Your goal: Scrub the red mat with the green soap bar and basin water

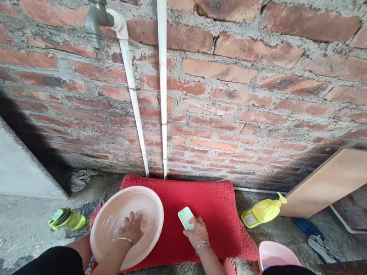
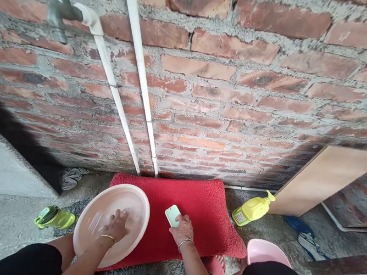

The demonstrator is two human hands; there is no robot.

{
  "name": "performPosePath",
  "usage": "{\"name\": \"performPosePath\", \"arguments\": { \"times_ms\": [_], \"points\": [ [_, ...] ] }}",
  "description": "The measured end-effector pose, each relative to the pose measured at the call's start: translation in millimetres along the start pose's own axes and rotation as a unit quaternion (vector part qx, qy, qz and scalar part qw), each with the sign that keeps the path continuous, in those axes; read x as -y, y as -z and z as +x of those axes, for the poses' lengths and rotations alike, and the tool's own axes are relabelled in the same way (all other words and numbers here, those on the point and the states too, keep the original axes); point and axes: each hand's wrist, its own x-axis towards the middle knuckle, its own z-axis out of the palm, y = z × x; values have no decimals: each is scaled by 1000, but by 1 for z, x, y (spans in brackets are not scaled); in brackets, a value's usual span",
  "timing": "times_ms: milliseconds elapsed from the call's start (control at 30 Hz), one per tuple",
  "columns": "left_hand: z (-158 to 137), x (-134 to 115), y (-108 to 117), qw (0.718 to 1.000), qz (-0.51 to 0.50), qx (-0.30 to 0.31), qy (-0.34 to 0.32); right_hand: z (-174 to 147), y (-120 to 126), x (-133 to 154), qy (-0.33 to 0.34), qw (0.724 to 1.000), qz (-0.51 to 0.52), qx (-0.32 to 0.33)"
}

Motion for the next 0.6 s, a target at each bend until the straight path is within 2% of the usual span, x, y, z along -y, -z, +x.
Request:
{"name": "performPosePath", "arguments": {
  "times_ms": [200, 300, 400, 500, 600],
  "points": [
    [25, -14, -3, 999, -27, 13, 18, 32, -5, 31, 22, 998, -48, 22],
    [29, -23, -12, 999, -8, 27, 36, 43, -9, 48, 39, 996, -71, 41],
    [30, -26, -18, 999, 21, 8, 40, 47, -7, 61, 60, 989, -116, 65],
    [31, -24, -19, 999, 24, -1, 24, 50, 7, 56, 74, 984, -151, 64],
    [32, -21, -17, 999, 28, -6, 23, 51, 35, 20, 37, 986, -160, 38]
  ]
}}
